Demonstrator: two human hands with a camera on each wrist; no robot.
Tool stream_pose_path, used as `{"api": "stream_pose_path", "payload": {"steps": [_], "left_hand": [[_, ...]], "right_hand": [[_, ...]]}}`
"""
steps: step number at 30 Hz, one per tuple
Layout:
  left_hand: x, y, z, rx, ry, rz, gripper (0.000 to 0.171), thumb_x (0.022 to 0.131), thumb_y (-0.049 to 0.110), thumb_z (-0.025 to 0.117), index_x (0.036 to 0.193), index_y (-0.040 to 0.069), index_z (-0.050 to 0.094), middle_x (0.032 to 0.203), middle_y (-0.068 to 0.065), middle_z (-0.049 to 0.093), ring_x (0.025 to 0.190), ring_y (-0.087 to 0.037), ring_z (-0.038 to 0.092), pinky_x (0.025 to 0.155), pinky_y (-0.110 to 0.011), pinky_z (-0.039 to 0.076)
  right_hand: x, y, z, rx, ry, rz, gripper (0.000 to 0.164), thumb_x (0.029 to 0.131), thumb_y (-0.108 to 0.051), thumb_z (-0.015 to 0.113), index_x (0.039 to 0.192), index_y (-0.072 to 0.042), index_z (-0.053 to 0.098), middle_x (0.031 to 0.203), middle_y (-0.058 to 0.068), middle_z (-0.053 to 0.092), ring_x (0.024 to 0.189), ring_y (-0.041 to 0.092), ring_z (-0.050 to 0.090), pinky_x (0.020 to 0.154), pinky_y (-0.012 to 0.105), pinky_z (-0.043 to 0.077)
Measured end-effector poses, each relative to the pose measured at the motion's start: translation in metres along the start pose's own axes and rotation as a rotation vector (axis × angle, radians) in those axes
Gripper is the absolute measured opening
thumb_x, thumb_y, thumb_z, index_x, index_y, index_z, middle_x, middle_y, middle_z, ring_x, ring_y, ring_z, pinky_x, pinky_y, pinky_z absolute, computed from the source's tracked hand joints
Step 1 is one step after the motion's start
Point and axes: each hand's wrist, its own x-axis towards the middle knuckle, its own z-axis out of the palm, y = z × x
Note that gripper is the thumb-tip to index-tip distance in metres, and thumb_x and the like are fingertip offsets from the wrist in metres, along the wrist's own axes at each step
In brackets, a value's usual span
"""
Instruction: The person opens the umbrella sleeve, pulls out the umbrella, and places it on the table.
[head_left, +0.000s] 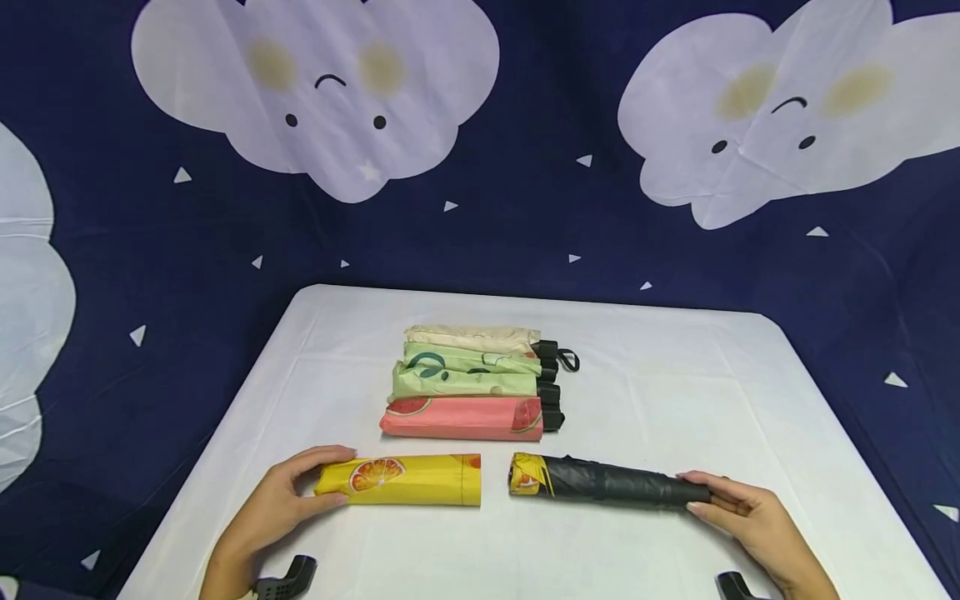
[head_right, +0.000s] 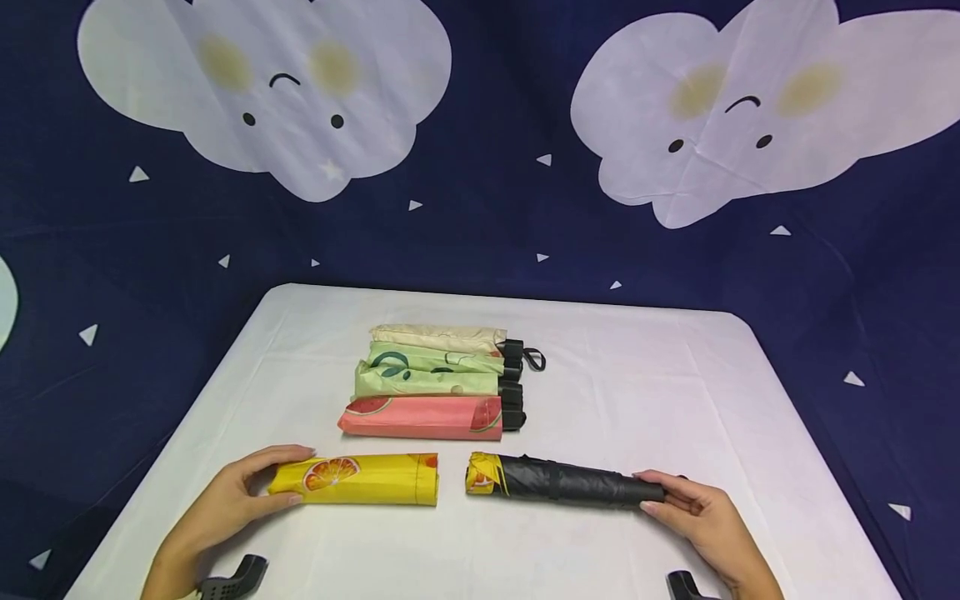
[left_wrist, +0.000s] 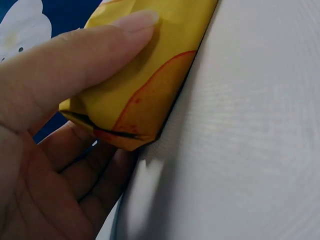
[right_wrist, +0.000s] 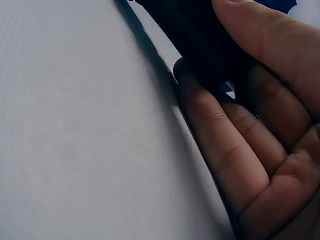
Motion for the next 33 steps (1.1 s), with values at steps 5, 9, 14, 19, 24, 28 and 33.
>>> {"api": "stream_pose_path", "payload": {"steps": [5,9,14,19,24,28,33], "left_hand": [[0.000,0.010,-0.004,0.066,-0.016,0.012,0.062,0.075,0.035,0.092,0.132,0.023,0.069,0.135,0.007,0.064,0.129,-0.009,0.053,0.104,-0.010,0.035],[-0.001,0.031,-0.014,0.150,0.024,0.039,0.066,0.076,0.040,0.090,0.136,0.025,0.066,0.138,0.010,0.061,0.130,-0.009,0.052,0.102,-0.009,0.035],[0.010,0.064,-0.023,0.188,0.203,0.117,0.049,0.087,0.026,0.085,0.132,0.025,0.068,0.131,0.007,0.066,0.119,-0.004,0.057,0.098,-0.008,0.038],[0.035,0.081,-0.015,0.164,0.292,0.082,0.038,0.094,0.028,0.078,0.129,0.014,0.070,0.126,0.001,0.070,0.115,-0.011,0.063,0.098,-0.014,0.047],[0.060,0.076,0.005,0.082,0.233,-0.122,0.055,0.094,0.045,0.073,0.138,0.012,0.063,0.136,-0.008,0.065,0.122,-0.027,0.063,0.099,-0.044,0.053],[0.070,0.068,0.020,0.042,0.173,-0.223,0.066,0.091,0.048,0.077,0.144,0.012,0.058,0.141,-0.012,0.061,0.124,-0.030,0.062,0.103,-0.051,0.050],[0.074,0.060,0.028,0.045,0.160,-0.249,0.061,0.090,0.039,0.080,0.141,0.012,0.061,0.136,-0.012,0.065,0.119,-0.030,0.065,0.105,-0.053,0.048]], "right_hand": [[-0.007,-0.009,-0.008,-0.114,-0.002,-0.031,0.043,0.094,-0.015,0.076,0.135,-0.009,0.067,0.131,0.008,0.068,0.119,0.003,0.062,0.090,0.016,0.053],[-0.015,-0.026,-0.024,-0.255,0.055,0.015,0.042,0.095,-0.025,0.075,0.135,-0.015,0.068,0.133,0.005,0.068,0.114,-0.005,0.061,0.085,0.011,0.052],[-0.009,-0.065,-0.039,-0.548,0.321,-0.042,0.037,0.089,-0.030,0.082,0.122,-0.015,0.077,0.110,0.011,0.076,0.087,-0.018,0.058,0.068,0.001,0.043],[0.026,-0.111,-0.010,-0.487,0.425,-0.168,0.029,0.092,-0.024,0.079,0.119,-0.013,0.078,0.107,0.010,0.077,0.087,-0.022,0.058,0.070,0.002,0.046],[0.069,-0.121,0.060,-0.323,0.303,-0.216,0.032,0.093,-0.018,0.078,0.124,-0.012,0.075,0.109,0.010,0.076,0.091,0.008,0.074,0.077,0.011,0.054],[0.090,-0.119,0.106,-0.313,0.206,-0.101,0.037,0.093,-0.022,0.078,0.128,-0.011,0.073,0.119,0.010,0.074,0.095,0.019,0.075,0.079,0.026,0.059],[0.105,-0.114,0.130,-0.321,0.138,-0.036,0.038,0.095,-0.023,0.075,0.127,-0.004,0.072,0.120,0.013,0.073,0.098,0.026,0.075,0.083,0.045,0.060]]}}
